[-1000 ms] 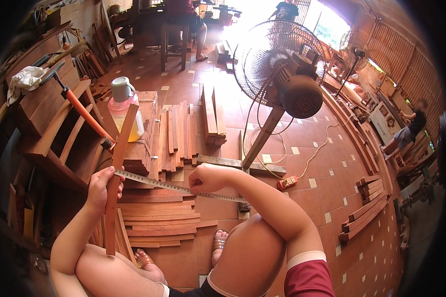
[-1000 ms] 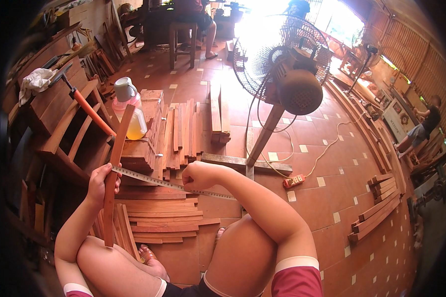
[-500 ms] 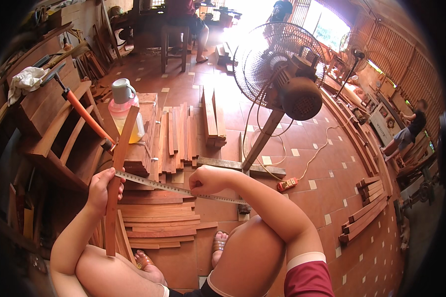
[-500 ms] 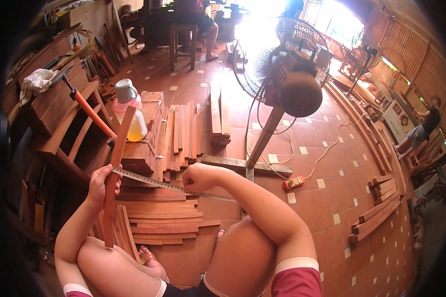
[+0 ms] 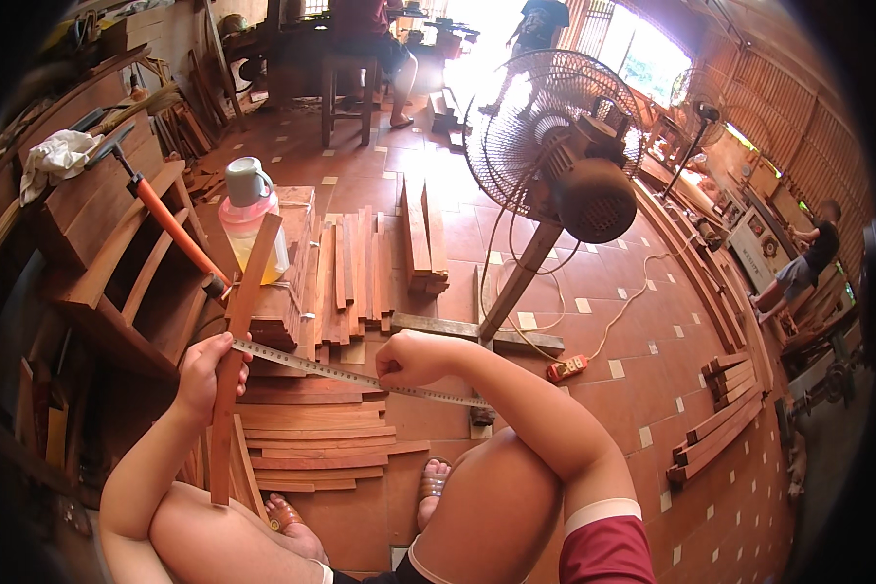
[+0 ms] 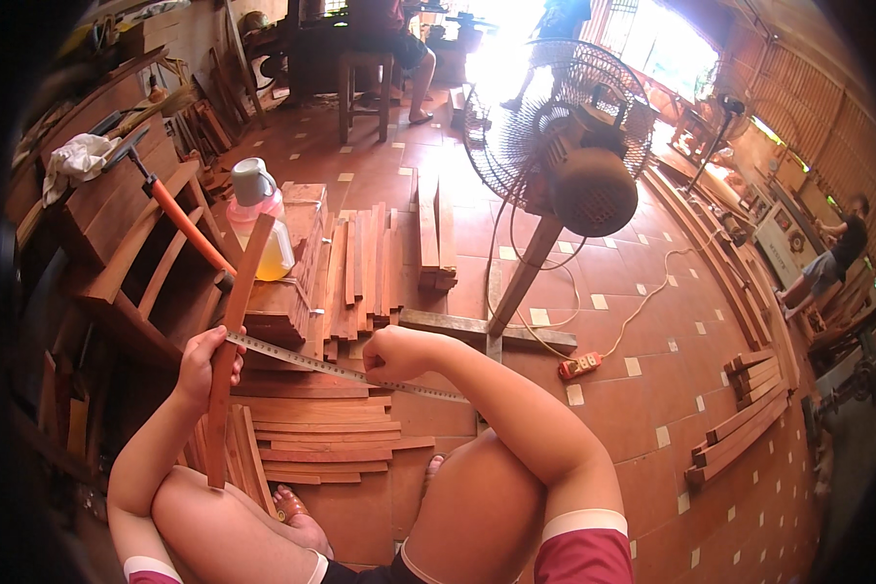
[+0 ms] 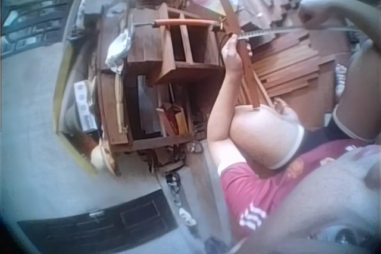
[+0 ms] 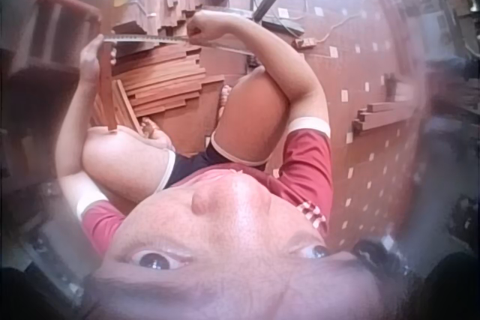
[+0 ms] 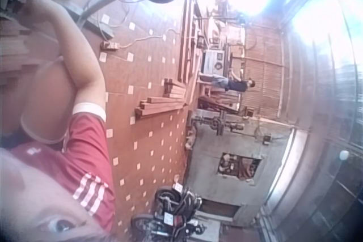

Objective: The person sits on the floor and measures wooden planks using a metal ruler and a try square. They repeatedly place the ruler along the planks and check alignment with the square, handling several pieces one at a time.

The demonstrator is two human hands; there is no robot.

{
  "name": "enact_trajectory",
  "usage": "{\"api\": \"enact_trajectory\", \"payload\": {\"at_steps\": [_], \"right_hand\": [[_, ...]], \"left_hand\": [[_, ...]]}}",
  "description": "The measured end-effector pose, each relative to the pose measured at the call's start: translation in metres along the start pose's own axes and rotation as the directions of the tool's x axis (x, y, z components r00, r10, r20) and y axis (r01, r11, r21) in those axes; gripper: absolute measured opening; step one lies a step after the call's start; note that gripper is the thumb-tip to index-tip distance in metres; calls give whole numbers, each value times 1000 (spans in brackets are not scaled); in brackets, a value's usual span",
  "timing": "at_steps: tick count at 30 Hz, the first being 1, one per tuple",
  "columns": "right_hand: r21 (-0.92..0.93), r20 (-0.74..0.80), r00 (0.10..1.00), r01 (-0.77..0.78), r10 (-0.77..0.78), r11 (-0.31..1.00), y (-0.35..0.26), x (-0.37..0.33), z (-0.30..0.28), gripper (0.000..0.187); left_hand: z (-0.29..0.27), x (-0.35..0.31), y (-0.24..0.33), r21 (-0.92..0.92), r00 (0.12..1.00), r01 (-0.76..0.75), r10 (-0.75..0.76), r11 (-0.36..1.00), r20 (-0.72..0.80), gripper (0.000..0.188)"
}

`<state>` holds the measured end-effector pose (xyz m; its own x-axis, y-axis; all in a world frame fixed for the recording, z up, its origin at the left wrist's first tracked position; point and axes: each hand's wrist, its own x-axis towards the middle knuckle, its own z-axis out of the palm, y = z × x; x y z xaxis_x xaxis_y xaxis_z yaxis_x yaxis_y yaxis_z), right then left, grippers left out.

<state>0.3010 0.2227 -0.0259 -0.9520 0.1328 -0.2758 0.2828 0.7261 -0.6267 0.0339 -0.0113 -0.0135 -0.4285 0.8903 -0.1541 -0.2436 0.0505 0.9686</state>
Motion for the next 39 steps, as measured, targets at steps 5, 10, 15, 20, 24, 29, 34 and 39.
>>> {"api": "enact_trajectory", "payload": {"at_steps": [5,10,15,20,24,29,34,39], "right_hand": [[-23,-2,1000,20,-20,1000,-1,0,0,21],[-46,-5,999,38,-39,998,3,1,1,22],[-75,-3,1000,29,-29,997,4,2,2,22],[-86,-1,1000,11,-11,996,3,2,1,21],[-112,6,1000,-29,30,993,4,0,1,20],[-218,-35,999,-27,20,976,13,-1,2,17],[-213,-177,984,-38,-1,976,14,0,0,15],[-133,-469,866,125,-174,983,18,1,-9,8]], "left_hand": [[0,1,0,-2,1000,19,-19,1000,3,35],[0,1,0,20,1000,31,-31,999,2,37],[-4,-1,0,9,998,57,-58,998,21,34],[-5,-1,4,47,993,112,-114,993,29,32],[-8,-3,9,207,979,142,-168,968,115,32],[-6,-2,4,218,959,194,-232,956,163,32],[-9,-4,2,-21,935,313,-304,949,181,31],[-11,0,8,86,956,260,-269,962,114,31]]}}
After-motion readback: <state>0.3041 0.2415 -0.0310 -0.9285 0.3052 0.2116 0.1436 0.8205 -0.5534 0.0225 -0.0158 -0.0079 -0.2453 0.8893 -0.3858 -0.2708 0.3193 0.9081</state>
